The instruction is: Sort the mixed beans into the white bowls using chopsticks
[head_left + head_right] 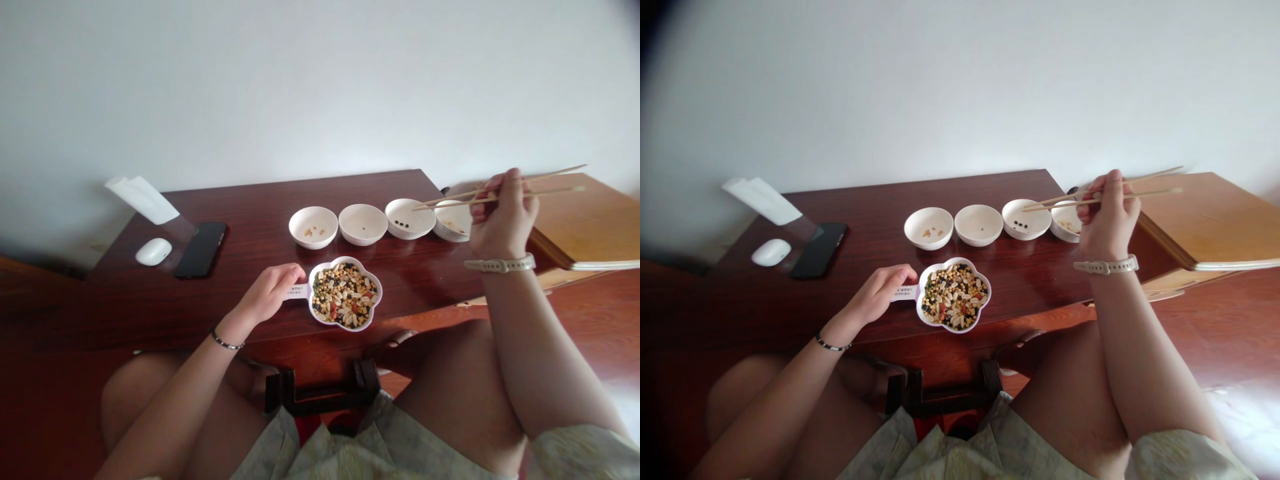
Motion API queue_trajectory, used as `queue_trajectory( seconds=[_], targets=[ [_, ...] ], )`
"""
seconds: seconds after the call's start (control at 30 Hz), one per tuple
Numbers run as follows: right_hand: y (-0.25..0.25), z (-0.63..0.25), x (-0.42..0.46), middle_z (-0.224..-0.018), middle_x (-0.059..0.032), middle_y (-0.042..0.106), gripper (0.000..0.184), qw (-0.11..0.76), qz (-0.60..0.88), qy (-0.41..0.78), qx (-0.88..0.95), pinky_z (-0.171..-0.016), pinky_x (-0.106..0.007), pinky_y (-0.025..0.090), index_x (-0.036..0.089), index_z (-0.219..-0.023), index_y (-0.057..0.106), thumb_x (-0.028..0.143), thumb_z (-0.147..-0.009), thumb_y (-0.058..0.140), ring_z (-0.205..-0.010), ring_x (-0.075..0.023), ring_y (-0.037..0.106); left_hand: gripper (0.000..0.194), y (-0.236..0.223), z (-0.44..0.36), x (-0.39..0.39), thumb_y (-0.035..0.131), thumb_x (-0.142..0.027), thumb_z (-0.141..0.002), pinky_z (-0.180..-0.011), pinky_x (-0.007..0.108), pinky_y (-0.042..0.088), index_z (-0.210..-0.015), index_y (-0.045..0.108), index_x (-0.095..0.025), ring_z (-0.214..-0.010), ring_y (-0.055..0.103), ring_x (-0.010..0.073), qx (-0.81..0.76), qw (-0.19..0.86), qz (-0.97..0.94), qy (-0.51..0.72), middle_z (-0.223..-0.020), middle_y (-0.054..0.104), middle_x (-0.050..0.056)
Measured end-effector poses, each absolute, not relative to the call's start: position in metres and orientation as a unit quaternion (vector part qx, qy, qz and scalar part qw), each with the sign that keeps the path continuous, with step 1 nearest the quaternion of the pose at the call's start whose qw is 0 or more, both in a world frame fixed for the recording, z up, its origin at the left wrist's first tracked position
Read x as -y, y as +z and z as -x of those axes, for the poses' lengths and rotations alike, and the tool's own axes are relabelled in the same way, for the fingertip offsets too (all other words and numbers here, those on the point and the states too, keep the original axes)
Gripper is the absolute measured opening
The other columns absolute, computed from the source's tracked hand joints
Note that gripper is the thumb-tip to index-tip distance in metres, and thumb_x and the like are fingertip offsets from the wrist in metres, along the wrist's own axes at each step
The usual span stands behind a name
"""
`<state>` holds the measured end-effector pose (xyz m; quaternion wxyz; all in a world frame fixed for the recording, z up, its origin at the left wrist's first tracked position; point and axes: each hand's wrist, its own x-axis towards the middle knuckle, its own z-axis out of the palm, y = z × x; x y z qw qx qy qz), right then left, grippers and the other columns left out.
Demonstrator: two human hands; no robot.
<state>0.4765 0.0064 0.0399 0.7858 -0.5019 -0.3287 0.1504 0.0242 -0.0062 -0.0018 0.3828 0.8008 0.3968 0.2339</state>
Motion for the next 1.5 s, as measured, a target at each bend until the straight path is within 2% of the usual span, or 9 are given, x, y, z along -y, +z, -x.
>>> queue_trajectory(
  seconds=[0.17, 0.3, 0.43, 0.63, 0.97, 1.23, 1.5],
  targets=[
    [0.043, -0.413, -0.01, -0.068, 0.0001, 0.056, 0.042, 0.723, 0.435, 0.291, 0.451, -0.04, -0.027, 0.022, 0.02, -0.079, 0.061, 0.053, -0.101, 0.075, -0.046, -0.0056, 0.045, 0.047, -0.003, -0.024, 0.006, 0.039, -0.049, -0.116, -0.084, 0.034, 0.048, -0.092, 0.069, -0.024, -0.086, 0.065, 0.0216, -0.388, 0.388, -0.802, 0.237, -0.093, 0.075, 0.003],
    [0.037, -0.362, 0.001, -0.068, 0.0002, 0.057, 0.049, 0.631, 0.416, 0.377, 0.535, -0.04, -0.023, 0.029, 0.019, -0.082, 0.067, 0.064, -0.102, 0.071, -0.046, -0.0069, 0.048, 0.047, -0.003, -0.024, 0.008, 0.038, -0.048, -0.117, -0.082, 0.032, 0.047, -0.093, 0.07, -0.022, -0.084, 0.065, 0.0202, -0.387, 0.385, -0.803, 0.238, -0.092, 0.075, 0.003],
    [0.025, -0.325, 0.015, -0.069, 0.0, 0.058, 0.049, 0.557, 0.406, 0.45, 0.568, -0.04, -0.024, 0.031, 0.02, -0.085, 0.068, 0.065, -0.105, 0.066, -0.046, -0.008, 0.05, 0.05, -0.004, -0.024, 0.009, 0.037, -0.048, -0.117, -0.081, 0.033, 0.046, -0.095, 0.071, -0.02, -0.085, 0.065, 0.0205, -0.387, 0.383, -0.805, 0.235, -0.093, 0.075, 0.004],
    [0.015, -0.306, 0.023, -0.069, 0.0, 0.059, 0.05, 0.49, 0.411, 0.444, 0.627, -0.044, -0.025, 0.034, 0.02, -0.087, 0.068, 0.065, -0.108, 0.061, -0.048, -0.0085, 0.053, 0.049, -0.005, -0.025, 0.008, 0.038, -0.049, -0.117, -0.081, 0.033, 0.046, -0.095, 0.071, -0.02, -0.086, 0.066, 0.0205, -0.388, 0.387, -0.802, 0.24, -0.094, 0.076, 0.004],
    [0.012, -0.302, 0.023, -0.067, 0.0007, 0.057, 0.053, 0.477, 0.415, 0.452, 0.63, -0.044, -0.025, 0.035, 0.02, -0.086, 0.066, 0.068, -0.108, 0.059, -0.049, -0.0095, 0.053, 0.049, -0.001, -0.027, 0.01, 0.038, -0.049, -0.116, -0.083, 0.034, 0.047, -0.094, 0.071, -0.02, -0.086, 0.066, 0.0216, -0.394, 0.388, -0.798, 0.241, -0.093, 0.076, 0.005],
    [0.015, -0.304, 0.023, -0.063, 0.0003, 0.057, 0.051, 0.502, 0.409, 0.451, 0.614, -0.045, -0.027, 0.034, 0.022, -0.084, 0.066, 0.068, -0.106, 0.062, -0.048, -0.0113, 0.051, 0.051, -0.001, -0.026, 0.01, 0.036, -0.051, -0.116, -0.084, 0.034, 0.049, -0.095, 0.072, -0.021, -0.088, 0.066, 0.022, -0.401, 0.38, -0.801, 0.229, -0.096, 0.077, 0.005],
    [0.017, -0.302, 0.024, -0.071, 0.0, 0.06, 0.049, 0.485, 0.401, 0.45, 0.634, -0.046, -0.025, 0.035, 0.02, -0.086, 0.067, 0.062, -0.11, 0.06, -0.049, -0.0086, 0.055, 0.051, -0.001, -0.026, 0.009, 0.037, -0.049, -0.118, -0.083, 0.033, 0.045, -0.096, 0.071, -0.018, -0.088, 0.064, 0.0199, -0.391, 0.388, -0.803, 0.229, -0.096, 0.076, 0.005]
  ],
)
